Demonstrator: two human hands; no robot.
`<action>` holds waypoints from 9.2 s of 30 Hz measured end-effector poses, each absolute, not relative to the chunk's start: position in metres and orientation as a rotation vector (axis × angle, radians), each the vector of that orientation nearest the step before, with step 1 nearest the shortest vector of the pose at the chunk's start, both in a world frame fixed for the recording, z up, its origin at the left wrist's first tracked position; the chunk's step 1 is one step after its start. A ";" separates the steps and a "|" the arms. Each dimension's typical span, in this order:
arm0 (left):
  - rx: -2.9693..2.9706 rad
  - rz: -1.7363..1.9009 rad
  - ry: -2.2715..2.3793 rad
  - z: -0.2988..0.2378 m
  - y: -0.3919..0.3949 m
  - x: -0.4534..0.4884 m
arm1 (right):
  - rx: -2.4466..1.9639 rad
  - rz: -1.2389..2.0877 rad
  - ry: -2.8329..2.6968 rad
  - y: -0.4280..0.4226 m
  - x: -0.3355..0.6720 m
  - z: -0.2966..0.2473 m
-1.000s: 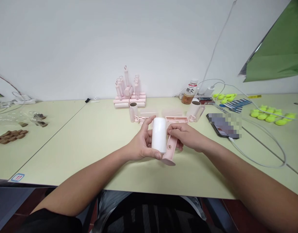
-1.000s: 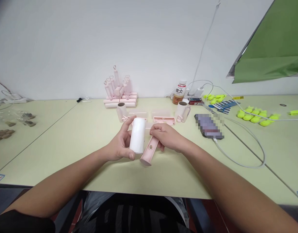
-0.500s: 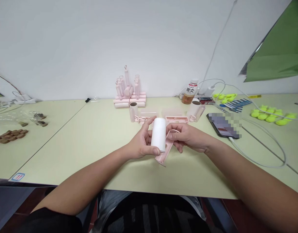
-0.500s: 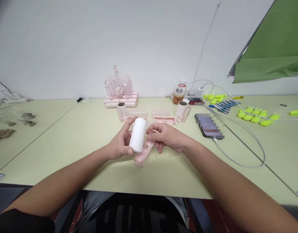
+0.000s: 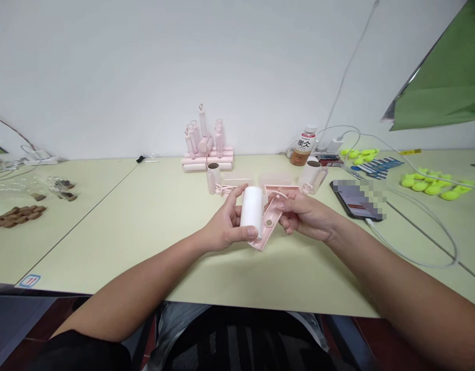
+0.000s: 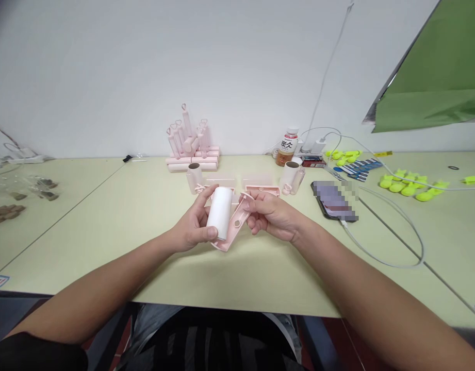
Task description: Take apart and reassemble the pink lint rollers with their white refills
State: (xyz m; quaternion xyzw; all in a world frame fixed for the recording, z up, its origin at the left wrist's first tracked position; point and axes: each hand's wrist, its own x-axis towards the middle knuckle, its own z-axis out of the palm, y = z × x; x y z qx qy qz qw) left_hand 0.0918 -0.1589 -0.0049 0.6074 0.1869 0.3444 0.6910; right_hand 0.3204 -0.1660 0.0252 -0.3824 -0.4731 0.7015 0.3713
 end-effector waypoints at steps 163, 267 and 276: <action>0.986 1.541 0.710 0.016 -0.126 0.072 | -1.116 0.488 -2.017 -0.133 0.255 0.016; 1.636 1.070 0.821 0.007 -0.140 0.078 | -0.959 0.221 -2.080 -0.190 0.279 0.014; 1.531 1.073 0.758 0.013 -0.149 0.082 | -0.896 0.119 -1.896 -0.195 0.277 0.016</action>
